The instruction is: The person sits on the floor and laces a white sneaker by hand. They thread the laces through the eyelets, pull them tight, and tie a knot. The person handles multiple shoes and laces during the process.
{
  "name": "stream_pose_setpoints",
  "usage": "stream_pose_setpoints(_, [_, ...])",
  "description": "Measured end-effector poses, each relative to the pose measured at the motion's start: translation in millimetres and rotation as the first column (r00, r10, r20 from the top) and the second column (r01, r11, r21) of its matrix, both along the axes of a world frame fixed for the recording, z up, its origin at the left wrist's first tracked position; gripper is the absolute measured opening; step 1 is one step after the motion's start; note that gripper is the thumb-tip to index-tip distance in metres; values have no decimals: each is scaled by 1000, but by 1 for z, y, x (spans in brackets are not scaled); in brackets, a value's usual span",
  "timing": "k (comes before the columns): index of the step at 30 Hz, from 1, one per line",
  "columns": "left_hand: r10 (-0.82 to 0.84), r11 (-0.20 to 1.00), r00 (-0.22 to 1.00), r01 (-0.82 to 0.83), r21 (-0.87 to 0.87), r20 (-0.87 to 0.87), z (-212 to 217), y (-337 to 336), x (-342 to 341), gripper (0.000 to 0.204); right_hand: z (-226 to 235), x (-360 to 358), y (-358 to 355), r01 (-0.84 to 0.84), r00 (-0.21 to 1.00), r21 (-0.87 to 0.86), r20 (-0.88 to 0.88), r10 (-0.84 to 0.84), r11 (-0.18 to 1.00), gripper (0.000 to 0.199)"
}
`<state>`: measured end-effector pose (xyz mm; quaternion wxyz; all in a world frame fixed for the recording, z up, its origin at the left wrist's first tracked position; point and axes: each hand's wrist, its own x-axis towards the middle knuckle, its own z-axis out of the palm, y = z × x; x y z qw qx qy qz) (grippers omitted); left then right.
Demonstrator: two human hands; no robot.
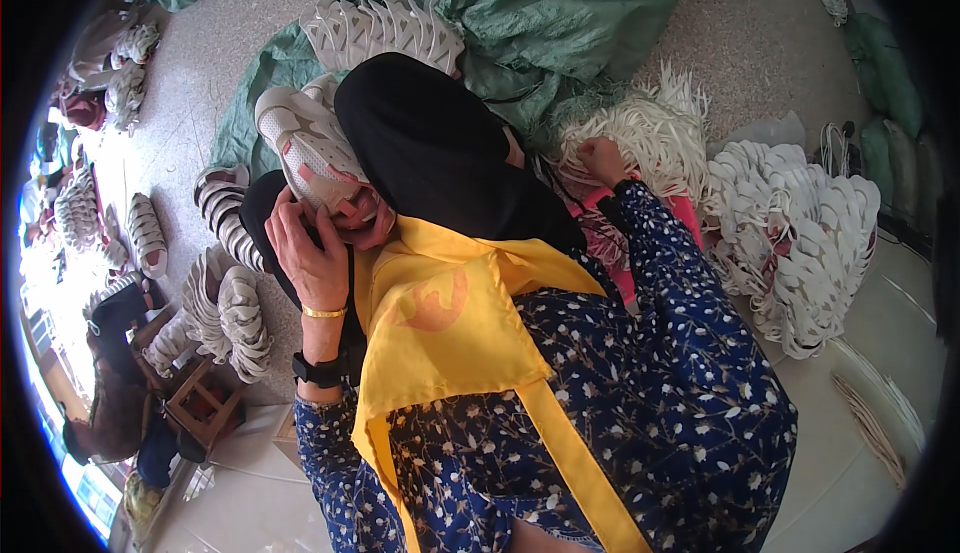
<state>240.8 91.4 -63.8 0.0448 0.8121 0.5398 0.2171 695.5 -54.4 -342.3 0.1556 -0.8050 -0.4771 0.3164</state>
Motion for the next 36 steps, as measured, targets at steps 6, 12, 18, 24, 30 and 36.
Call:
stream_pose_setpoints(6, [12,1000,1000,-12,1,-22,0,0,5,19,2,-5,19,-135,969,235,235,79,963,16])
stream_pose_setpoints(12, [12,1000,1000,-12,-9,-27,-3,3,5,19,-6,18,28,-403,864,65,356,356,913,9])
stream_pose_setpoints(18, [16,1000,1000,-16,-19,-4,-1,3,10,24,4,42,33,-459,887,182,154,436,869,9])
stream_pose_setpoints(24, [32,999,999,-32,-20,9,-7,3,9,35,77,48,55,-57,827,-188,-559,-60,980,6])
stream_pose_setpoints(30, [22,1000,999,-22,-1,30,-9,2,4,36,203,35,91,129,593,-3,-802,-80,992,8])
stream_pose_setpoints(36, [56,996,993,-48,-80,105,-1,0,9,15,278,5,130,203,483,253,-866,128,946,12])
